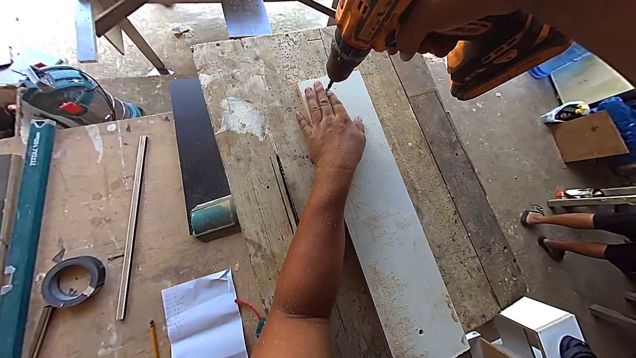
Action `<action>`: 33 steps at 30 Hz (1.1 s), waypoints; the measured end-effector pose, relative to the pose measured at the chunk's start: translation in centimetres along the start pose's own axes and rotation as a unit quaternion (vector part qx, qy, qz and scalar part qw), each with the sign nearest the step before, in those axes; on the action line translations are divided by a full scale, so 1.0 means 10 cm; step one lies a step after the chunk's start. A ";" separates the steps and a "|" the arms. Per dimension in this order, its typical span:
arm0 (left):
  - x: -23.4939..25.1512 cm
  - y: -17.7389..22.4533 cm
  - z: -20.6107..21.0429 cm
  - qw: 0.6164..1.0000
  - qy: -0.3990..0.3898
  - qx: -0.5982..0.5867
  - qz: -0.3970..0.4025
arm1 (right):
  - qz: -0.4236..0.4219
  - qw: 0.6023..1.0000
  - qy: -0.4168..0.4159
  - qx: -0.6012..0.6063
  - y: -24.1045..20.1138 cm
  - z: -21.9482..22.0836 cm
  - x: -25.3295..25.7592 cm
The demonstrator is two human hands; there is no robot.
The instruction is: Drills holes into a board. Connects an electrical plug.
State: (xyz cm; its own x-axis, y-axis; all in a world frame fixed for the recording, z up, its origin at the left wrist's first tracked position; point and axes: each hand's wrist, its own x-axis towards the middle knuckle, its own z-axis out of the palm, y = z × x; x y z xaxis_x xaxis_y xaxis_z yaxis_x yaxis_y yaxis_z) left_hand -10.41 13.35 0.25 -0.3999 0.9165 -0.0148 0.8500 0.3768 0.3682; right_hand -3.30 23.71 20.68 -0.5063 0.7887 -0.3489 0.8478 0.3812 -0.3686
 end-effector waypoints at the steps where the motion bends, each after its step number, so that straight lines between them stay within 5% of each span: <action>1: 0.00 0.00 0.00 1.000 0.001 0.000 0.000 | 0.000 1.000 0.002 -0.003 -0.02 0.00 -0.01; 33: 0.00 0.00 0.01 1.000 0.001 -0.004 0.001 | 0.021 0.996 -0.034 -0.077 -0.22 0.01 0.05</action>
State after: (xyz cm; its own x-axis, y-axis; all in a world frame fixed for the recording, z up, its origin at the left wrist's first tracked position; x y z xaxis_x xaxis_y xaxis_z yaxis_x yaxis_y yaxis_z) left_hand -10.39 13.34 0.14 -0.3986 0.9170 -0.0129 0.8479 0.3739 0.3758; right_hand -5.45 23.22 21.29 -0.4752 0.7730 -0.4202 0.8798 0.4227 -0.2173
